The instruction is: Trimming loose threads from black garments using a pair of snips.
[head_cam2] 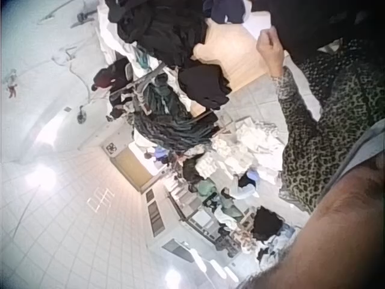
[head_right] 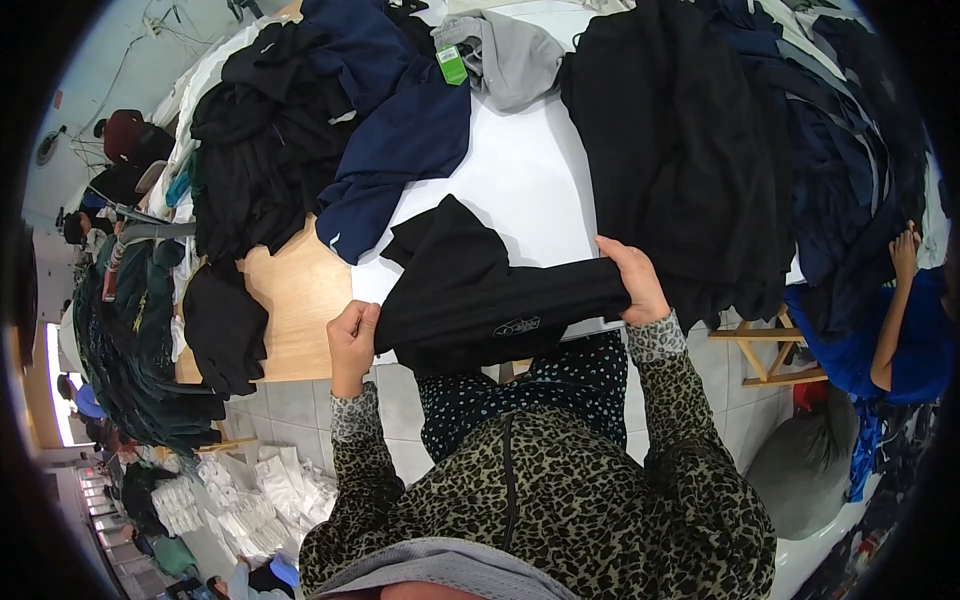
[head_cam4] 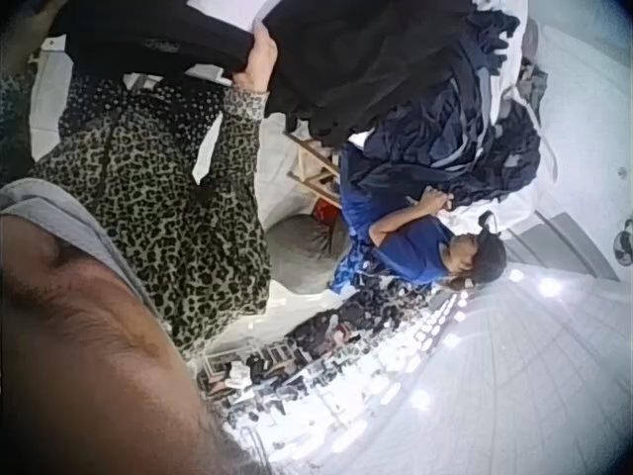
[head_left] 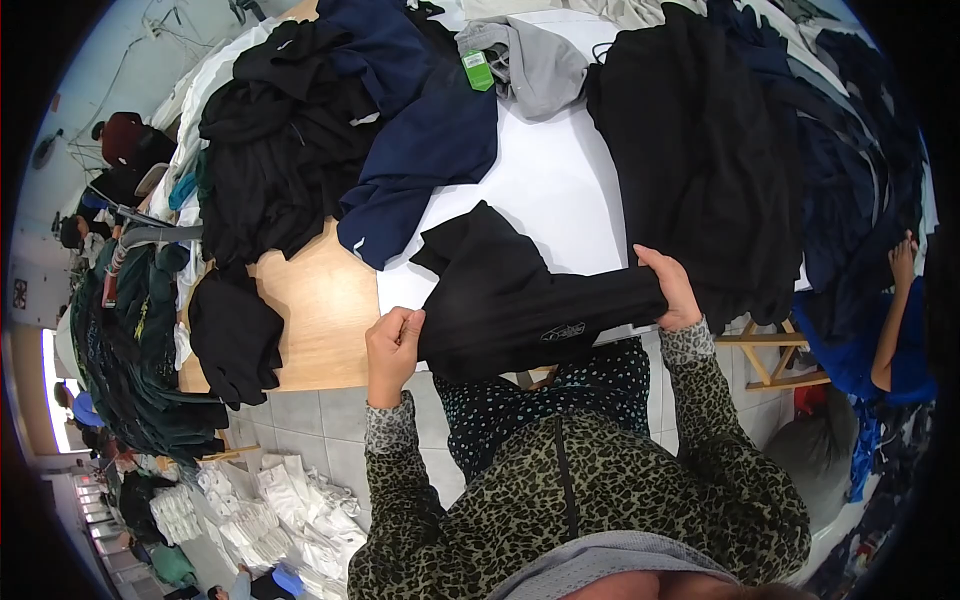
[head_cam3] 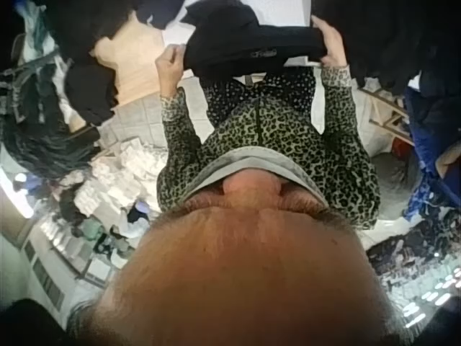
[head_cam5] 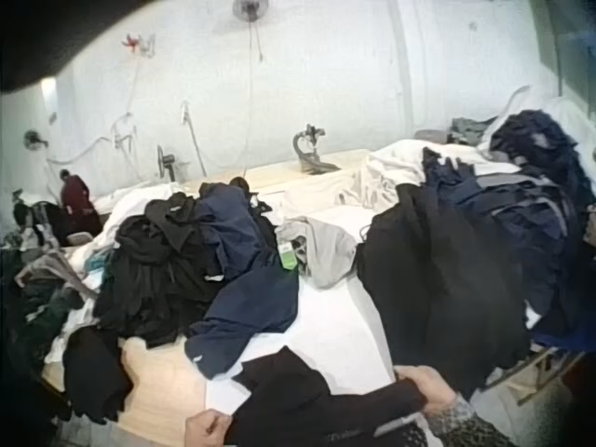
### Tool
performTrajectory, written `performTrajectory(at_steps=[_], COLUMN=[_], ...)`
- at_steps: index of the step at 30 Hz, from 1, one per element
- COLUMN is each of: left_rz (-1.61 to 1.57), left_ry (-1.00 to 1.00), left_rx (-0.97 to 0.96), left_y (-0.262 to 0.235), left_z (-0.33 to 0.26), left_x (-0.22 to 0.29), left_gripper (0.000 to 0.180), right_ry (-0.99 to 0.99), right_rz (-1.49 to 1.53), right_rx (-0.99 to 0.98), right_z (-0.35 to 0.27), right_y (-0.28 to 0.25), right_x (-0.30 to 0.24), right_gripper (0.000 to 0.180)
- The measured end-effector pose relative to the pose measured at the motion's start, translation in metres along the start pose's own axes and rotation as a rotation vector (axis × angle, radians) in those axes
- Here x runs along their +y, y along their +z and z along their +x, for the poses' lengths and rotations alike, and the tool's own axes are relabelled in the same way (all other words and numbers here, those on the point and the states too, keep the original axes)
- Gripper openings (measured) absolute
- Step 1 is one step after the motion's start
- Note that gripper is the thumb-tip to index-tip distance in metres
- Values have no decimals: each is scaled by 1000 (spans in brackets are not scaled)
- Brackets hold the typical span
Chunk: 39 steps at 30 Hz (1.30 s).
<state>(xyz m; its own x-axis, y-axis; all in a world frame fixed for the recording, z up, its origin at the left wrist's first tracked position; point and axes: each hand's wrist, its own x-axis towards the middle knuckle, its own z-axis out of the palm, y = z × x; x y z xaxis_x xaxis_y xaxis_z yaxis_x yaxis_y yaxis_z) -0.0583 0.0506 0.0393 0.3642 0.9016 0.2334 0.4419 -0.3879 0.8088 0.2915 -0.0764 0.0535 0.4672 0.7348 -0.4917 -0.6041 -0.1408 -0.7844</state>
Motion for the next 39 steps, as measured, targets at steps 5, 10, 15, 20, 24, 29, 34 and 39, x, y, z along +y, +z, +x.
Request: performTrajectory(at_steps=[5, 10, 15, 20, 24, 29, 34, 39], left_rz=[13, 33, 9, -117, -463, -746, -881, -946], left_ry=[9, 19, -1, -114, -392, -680, -808, -823], left_rx=[-2, -10, -3, -111, -182, -94, -105, -176], left_y=[2, 4, 6, 25, 51, 48, 47, 50], left_z=[1, 0, -1, 8, 20, 20, 24, 23], left_x=[0, 0, -4, -5, -17, -21, -7, -18], left_gripper=[24, 23, 23, 25, 25, 19, 22, 24], right_ry=[-14, -30, -17, -26, -236, -1169, -1146, -1014], right_rz=[-44, -114, -119, -255, -870, -1264, -1555, -1466], right_rx=[-45, -23, -21, -121, -227, -379, -501, -511], right_z=[9, 7, 3, 30, 62, 22, 0, 16], right_y=[-19, -9, 0, 1, 1, 58, 73, 65], right_x=[7, 3, 1, 24, 31, 26, 66, 73], right_gripper=[20, 30, 29, 31, 30, 36, 58, 45])
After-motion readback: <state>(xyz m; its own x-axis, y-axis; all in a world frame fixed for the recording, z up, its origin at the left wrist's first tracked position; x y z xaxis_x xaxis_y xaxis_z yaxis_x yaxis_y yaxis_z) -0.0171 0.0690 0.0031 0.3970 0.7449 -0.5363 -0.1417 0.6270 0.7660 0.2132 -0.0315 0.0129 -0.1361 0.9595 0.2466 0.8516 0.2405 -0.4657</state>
